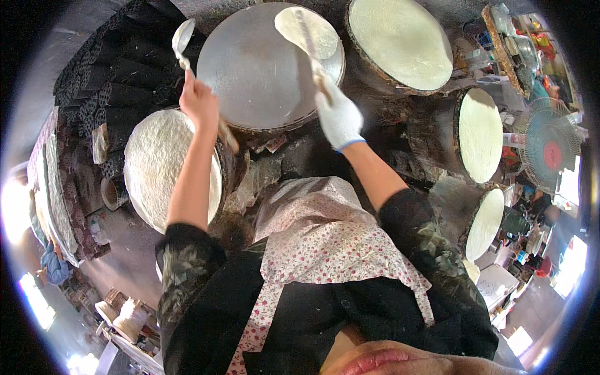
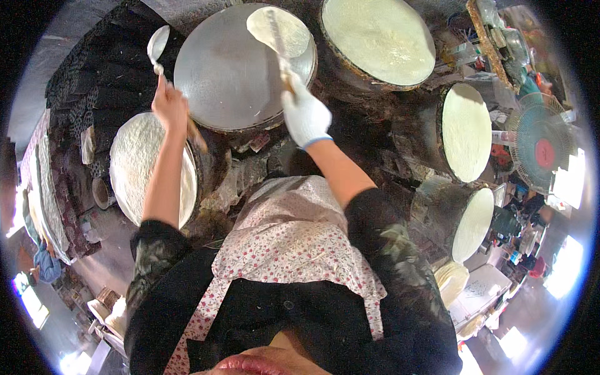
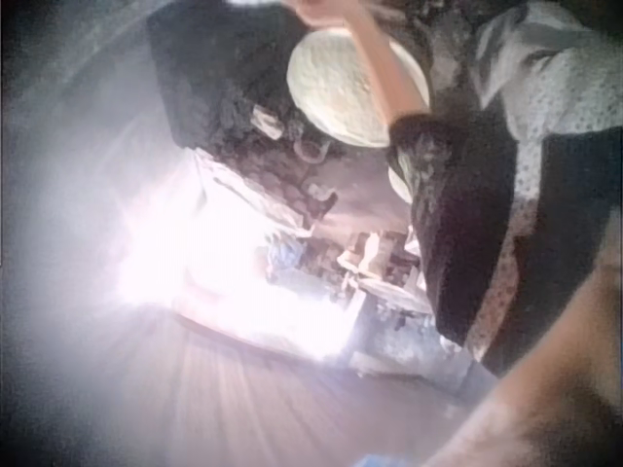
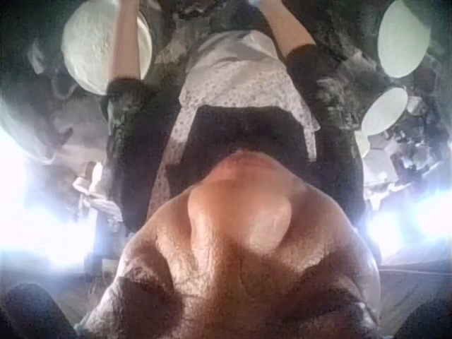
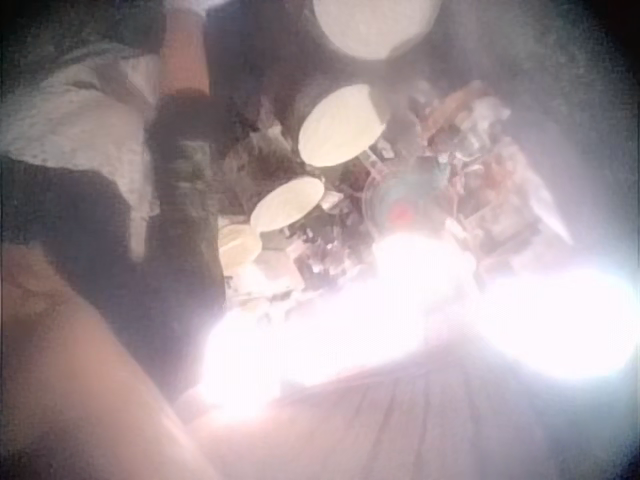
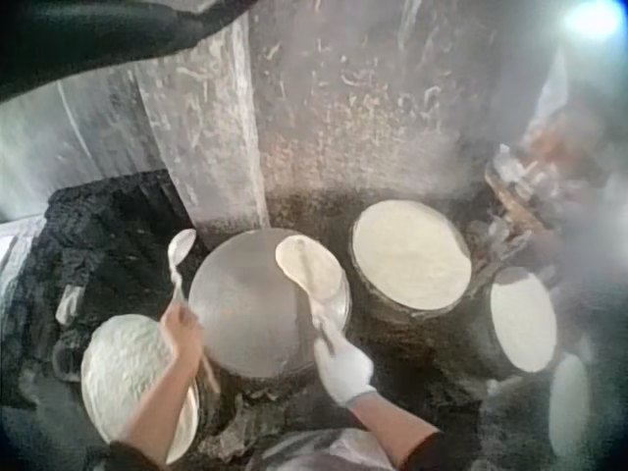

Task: The person ladles batter onto multiple hot round griddles, spreads it into thin circles, and flips the crepes as they cook. Finished crepes are stacked on a nearby surface.

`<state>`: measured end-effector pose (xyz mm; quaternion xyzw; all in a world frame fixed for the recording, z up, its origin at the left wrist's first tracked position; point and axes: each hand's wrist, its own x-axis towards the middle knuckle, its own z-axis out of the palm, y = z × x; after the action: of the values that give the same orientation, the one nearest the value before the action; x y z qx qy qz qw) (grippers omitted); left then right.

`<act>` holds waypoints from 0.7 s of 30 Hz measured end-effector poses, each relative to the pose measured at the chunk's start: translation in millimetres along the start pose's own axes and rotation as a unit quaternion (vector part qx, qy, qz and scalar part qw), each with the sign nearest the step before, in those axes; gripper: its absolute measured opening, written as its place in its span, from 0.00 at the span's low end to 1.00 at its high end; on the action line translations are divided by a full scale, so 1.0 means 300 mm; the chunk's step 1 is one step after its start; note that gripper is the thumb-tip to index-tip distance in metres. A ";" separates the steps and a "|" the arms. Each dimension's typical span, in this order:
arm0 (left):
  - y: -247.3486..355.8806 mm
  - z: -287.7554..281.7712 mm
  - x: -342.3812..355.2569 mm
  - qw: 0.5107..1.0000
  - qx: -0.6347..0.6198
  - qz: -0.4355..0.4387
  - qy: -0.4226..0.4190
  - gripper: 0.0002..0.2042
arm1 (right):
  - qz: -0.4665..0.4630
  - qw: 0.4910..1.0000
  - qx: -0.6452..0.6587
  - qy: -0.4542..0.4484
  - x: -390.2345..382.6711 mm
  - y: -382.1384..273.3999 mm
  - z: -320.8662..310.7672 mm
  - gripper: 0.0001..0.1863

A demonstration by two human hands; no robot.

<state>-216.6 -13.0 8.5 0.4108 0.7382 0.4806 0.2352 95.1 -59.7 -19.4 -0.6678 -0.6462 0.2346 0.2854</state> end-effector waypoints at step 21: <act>0.150 -0.291 -0.642 0.968 -0.189 -0.101 -0.127 0.21 | -0.013 0.992 -0.126 0.023 0.103 -0.130 0.013 0.19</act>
<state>-157.7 -209.4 77.3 0.3396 0.6357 0.5290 0.4480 65.7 -28.5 6.3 -0.6955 -0.6723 0.1322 0.2163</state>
